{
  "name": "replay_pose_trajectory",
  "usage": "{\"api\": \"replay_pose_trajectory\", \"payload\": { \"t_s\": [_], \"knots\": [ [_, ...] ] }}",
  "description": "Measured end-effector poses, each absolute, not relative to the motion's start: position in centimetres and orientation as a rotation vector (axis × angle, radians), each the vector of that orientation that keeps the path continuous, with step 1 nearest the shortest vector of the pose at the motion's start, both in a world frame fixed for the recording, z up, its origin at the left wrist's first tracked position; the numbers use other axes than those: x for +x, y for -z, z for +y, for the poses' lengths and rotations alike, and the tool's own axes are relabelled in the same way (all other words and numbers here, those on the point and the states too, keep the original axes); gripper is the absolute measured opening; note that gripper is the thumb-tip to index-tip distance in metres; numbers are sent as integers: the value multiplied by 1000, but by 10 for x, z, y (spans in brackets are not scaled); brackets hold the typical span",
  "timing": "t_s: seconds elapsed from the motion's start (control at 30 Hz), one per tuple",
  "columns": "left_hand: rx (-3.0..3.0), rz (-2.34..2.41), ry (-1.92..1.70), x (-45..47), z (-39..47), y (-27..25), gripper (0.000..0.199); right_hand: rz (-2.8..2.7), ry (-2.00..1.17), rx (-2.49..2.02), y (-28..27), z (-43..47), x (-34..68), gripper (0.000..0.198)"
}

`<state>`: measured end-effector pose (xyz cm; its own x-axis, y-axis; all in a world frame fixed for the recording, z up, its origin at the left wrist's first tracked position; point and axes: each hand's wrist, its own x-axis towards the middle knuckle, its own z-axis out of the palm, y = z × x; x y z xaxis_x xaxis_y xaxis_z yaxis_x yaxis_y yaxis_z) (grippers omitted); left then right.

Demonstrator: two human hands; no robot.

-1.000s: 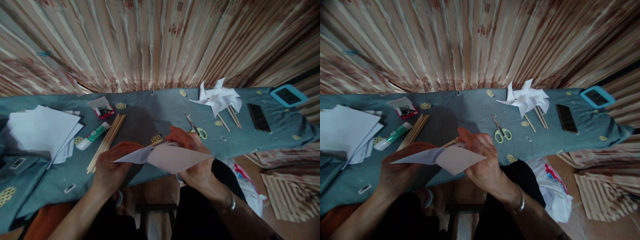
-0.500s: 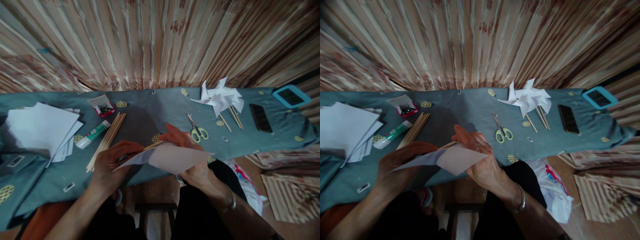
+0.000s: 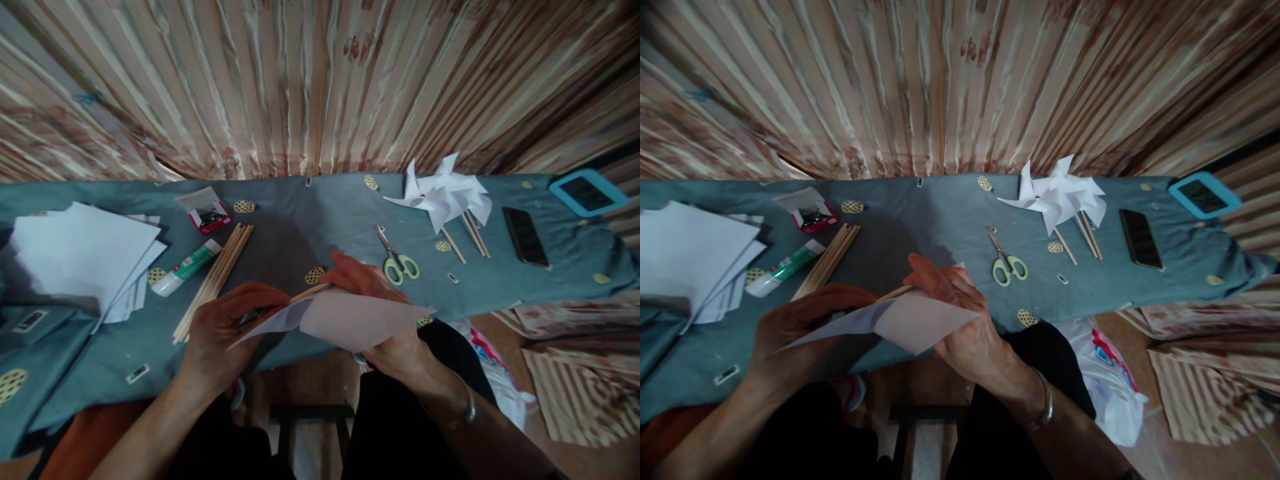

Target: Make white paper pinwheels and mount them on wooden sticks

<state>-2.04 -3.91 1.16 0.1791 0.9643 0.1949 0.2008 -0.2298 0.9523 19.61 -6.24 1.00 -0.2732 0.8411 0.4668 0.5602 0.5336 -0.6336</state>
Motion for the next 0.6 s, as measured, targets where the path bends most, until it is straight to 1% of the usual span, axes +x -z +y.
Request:
{"api": "replay_pose_trajectory", "payload": {
  "t_s": [0.13, 0.27, 0.47, 0.6],
  "knots": [
    [1580, 1132, -1136, -19, -41, -10, 11, -1953, -442, -1126, -8, -63, 196, 57],
    [1613, 1134, -1152, -19, -40, -9, 9, -1972, -489, -1138, -11, -65, 197, 58],
    [1662, 1129, -1165, -20, -41, -8, 11, -1989, -439, -1133, -15, -65, 197, 55],
    [1696, 1132, -1161, -19, -41, -7, 10, -2015, -374, -1133, -16, -64, 197, 49]
  ]
}}
